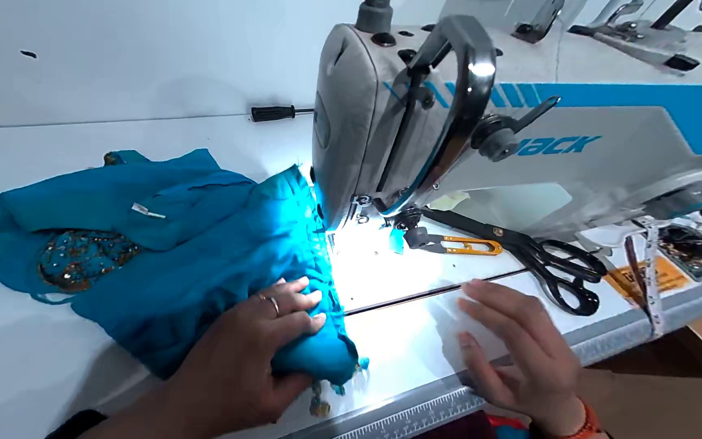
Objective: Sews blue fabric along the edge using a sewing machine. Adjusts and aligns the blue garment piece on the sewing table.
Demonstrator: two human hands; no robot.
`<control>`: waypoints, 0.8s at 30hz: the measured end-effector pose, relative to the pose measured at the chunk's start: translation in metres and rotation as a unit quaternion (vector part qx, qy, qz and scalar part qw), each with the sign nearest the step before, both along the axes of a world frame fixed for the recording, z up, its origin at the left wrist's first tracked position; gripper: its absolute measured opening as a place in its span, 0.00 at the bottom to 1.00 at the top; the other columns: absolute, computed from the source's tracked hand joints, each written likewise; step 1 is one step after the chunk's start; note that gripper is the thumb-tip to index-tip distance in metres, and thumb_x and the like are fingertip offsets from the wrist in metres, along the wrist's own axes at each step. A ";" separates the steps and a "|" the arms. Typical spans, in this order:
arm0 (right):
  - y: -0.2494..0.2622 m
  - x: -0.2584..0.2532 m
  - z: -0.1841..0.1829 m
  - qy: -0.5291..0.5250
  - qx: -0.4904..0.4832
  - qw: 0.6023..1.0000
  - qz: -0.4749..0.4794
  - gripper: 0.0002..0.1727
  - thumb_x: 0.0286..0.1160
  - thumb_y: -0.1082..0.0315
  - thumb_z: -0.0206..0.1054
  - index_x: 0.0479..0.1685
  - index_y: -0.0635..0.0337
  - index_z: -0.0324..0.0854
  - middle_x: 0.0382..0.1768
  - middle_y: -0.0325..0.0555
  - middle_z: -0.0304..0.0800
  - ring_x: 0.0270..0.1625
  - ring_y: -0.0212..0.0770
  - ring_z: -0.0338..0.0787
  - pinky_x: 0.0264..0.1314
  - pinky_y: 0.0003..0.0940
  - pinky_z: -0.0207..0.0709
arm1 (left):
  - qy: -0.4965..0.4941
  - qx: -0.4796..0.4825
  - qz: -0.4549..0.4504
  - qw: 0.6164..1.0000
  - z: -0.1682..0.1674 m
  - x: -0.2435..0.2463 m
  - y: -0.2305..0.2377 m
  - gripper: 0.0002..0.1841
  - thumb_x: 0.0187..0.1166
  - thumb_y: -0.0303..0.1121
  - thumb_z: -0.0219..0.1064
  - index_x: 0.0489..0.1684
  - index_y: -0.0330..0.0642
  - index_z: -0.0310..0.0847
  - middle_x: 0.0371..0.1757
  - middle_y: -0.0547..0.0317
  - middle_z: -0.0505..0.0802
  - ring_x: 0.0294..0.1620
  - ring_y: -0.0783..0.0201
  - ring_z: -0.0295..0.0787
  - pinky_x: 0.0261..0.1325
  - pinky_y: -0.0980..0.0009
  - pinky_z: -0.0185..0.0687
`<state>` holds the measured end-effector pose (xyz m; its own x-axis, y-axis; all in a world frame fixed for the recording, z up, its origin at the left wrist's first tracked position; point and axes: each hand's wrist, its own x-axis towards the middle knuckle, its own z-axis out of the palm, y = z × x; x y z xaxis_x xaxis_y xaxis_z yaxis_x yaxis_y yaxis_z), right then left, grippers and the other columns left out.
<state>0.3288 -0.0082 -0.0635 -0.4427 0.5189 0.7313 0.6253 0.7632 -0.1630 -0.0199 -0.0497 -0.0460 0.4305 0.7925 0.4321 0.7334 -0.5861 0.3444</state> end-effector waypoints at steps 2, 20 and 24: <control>-0.005 -0.015 0.001 -0.005 -0.015 0.999 0.029 0.17 0.87 0.53 0.56 0.61 0.50 0.84 0.59 0.43 0.92 0.68 0.39 0.86 0.69 0.33 0.77 | -0.006 -0.009 -0.005 1.000 0.002 0.008 -0.009 0.21 0.74 0.58 0.62 0.48 0.56 0.93 0.63 0.63 0.94 0.76 0.59 0.84 0.78 0.61 0.78; 0.041 -0.063 0.017 -0.109 -0.150 0.981 -0.054 0.21 0.75 0.67 0.56 0.60 0.56 0.90 0.67 0.46 0.89 0.69 0.50 0.86 0.60 0.55 0.76 | -0.207 -0.165 0.032 0.964 0.023 0.026 0.004 0.08 0.70 0.45 0.66 0.34 0.54 0.83 0.30 0.75 0.86 0.27 0.85 0.82 0.28 0.86 0.79; 0.042 -0.061 0.019 -0.094 -0.148 0.984 -0.038 0.14 0.77 0.65 0.59 0.47 0.55 0.92 0.49 0.43 0.93 0.59 0.47 0.89 0.58 0.52 0.76 | -0.308 -0.236 -0.011 0.922 0.023 0.007 0.010 0.14 0.73 0.48 0.65 0.17 0.58 0.74 0.24 0.78 0.80 0.22 0.86 0.71 0.21 0.90 0.62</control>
